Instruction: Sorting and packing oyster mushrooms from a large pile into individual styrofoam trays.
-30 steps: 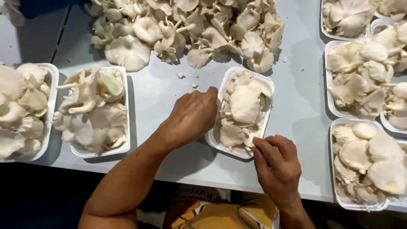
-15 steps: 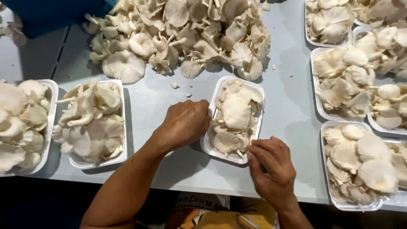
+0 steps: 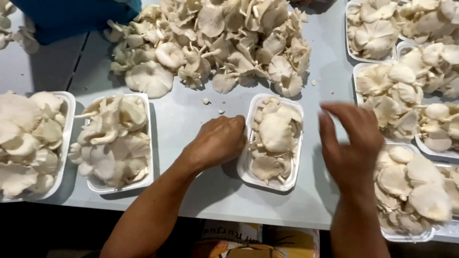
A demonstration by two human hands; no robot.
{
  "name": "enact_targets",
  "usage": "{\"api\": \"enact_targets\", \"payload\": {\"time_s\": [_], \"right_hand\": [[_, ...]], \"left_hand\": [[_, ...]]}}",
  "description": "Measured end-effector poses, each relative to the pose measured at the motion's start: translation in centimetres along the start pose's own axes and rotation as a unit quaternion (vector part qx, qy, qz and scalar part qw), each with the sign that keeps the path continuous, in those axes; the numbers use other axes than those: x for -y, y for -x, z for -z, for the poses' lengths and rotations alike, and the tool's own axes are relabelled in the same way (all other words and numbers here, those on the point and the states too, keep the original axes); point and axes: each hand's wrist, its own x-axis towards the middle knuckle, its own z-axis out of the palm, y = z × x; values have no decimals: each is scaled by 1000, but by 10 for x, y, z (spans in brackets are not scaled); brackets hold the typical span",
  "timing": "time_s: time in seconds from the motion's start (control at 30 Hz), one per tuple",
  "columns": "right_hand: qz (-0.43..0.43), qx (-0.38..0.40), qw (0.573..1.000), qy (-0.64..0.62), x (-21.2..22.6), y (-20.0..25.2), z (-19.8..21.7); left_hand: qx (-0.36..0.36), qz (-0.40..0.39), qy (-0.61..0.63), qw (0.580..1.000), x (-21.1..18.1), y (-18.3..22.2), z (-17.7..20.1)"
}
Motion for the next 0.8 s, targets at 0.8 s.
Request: {"api": "enact_targets", "payload": {"time_s": [0.8], "right_hand": [[-59, 106, 993, -3, -63, -74, -94]], "left_hand": [[-115, -129, 190, 966, 4, 1, -2]]}}
